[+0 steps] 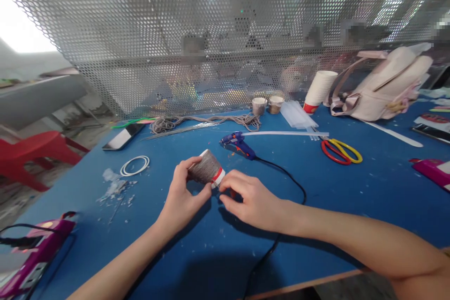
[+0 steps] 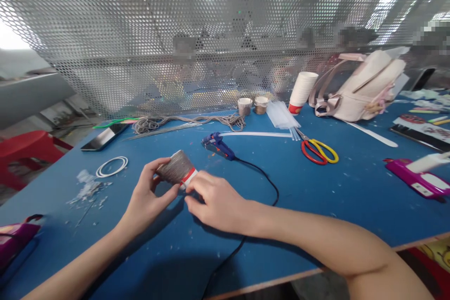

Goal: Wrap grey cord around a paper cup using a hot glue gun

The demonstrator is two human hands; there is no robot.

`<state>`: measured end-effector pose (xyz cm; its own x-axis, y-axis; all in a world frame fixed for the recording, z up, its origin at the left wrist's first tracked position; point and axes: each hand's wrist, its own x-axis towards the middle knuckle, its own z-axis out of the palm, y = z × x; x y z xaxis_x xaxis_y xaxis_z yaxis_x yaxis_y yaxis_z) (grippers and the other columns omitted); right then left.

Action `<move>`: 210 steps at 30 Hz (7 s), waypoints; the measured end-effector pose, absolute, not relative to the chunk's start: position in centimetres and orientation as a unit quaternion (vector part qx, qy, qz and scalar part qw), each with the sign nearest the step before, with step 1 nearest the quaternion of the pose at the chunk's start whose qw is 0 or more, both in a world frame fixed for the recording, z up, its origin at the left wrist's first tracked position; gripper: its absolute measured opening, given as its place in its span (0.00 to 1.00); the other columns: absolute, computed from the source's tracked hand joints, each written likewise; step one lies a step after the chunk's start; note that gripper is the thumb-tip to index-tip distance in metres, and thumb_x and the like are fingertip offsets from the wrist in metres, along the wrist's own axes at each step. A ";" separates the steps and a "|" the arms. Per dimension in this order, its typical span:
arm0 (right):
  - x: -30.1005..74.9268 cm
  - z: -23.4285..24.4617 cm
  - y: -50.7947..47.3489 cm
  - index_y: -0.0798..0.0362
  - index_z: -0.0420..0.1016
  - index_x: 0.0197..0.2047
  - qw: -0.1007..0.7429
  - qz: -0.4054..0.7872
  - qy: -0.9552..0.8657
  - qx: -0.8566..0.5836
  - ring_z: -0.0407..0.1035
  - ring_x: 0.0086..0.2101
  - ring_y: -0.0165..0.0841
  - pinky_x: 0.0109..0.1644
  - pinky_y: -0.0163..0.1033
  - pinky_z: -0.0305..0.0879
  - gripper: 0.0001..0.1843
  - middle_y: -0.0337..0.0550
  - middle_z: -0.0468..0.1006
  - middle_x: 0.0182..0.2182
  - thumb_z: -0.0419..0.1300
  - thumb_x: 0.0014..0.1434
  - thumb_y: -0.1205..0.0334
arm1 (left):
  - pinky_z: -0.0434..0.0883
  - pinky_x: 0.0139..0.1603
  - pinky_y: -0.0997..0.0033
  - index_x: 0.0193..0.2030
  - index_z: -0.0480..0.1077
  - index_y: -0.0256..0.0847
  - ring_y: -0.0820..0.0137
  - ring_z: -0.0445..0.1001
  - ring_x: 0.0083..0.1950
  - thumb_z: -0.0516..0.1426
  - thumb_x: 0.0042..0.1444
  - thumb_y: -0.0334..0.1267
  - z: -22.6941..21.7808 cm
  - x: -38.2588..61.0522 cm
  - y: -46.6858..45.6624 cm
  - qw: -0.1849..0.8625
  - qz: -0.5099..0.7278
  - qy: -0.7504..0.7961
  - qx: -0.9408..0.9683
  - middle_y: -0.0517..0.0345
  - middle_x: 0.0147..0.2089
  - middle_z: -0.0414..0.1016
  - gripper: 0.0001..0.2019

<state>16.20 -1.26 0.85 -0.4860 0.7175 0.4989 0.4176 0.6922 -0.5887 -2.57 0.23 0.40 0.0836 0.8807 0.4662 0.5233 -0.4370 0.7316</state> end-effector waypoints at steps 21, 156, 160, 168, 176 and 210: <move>20.8 0.3 3.4 0.56 0.73 0.29 0.358 -0.116 -0.850 -0.369 0.68 0.25 0.30 0.32 0.36 0.58 0.17 0.43 0.77 0.24 0.51 0.66 0.59 | 0.71 0.48 0.61 0.50 0.62 0.44 0.66 0.72 0.44 0.58 0.48 0.40 0.4 -2.9 1.6 0.243 0.491 0.517 0.657 0.55 0.48 0.69 0.21; 19.8 -2.1 1.0 0.51 0.69 0.30 0.454 0.182 -0.740 -0.462 0.64 0.21 0.31 0.28 0.33 0.59 0.15 0.39 0.74 0.21 0.55 0.56 0.48 | 0.70 0.39 0.68 0.54 0.62 0.43 0.71 0.69 0.37 0.61 0.47 0.37 -1.8 -0.4 4.8 0.108 0.526 0.467 0.702 0.54 0.46 0.69 0.25; 19.8 -2.4 1.2 0.51 0.70 0.30 0.449 0.167 -0.753 -0.450 0.64 0.21 0.31 0.28 0.33 0.60 0.14 0.40 0.74 0.21 0.55 0.56 0.49 | 0.70 0.38 0.69 0.53 0.63 0.43 0.71 0.69 0.36 0.61 0.46 0.34 -1.9 -0.3 4.8 0.107 0.526 0.469 0.701 0.54 0.46 0.69 0.25; 20.2 -3.2 1.3 0.51 0.71 0.31 0.459 0.087 -0.772 -0.430 0.65 0.19 0.29 0.26 0.32 0.58 0.14 0.40 0.75 0.21 0.55 0.59 0.49 | 0.70 0.38 0.68 0.53 0.62 0.42 0.70 0.69 0.38 0.60 0.47 0.35 -1.8 -0.2 4.7 0.110 0.518 0.474 0.703 0.54 0.47 0.69 0.25; 20.2 -2.7 0.9 0.51 0.71 0.31 0.444 0.071 -0.792 -0.412 0.67 0.21 0.30 0.27 0.32 0.58 0.14 0.42 0.76 0.23 0.54 0.60 0.51 | 0.70 0.40 0.66 0.54 0.61 0.43 0.69 0.68 0.39 0.60 0.48 0.35 -1.6 -0.3 4.4 0.119 0.512 0.469 0.710 0.52 0.48 0.69 0.25; 21.0 -1.8 0.5 0.51 0.70 0.29 0.439 0.116 -0.776 -0.439 0.64 0.19 0.29 0.26 0.32 0.58 0.14 0.39 0.74 0.21 0.55 0.59 0.50 | 0.68 0.41 0.67 0.53 0.60 0.44 0.71 0.69 0.37 0.60 0.47 0.37 -0.8 -1.0 4.2 0.218 0.502 0.434 0.716 0.57 0.42 0.69 0.25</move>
<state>21.05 0.51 -1.77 -0.2304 0.7825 0.5784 0.5786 0.5881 -0.5652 -1.00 4.15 -0.78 0.1204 0.8400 0.5290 0.4025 -0.5284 0.7475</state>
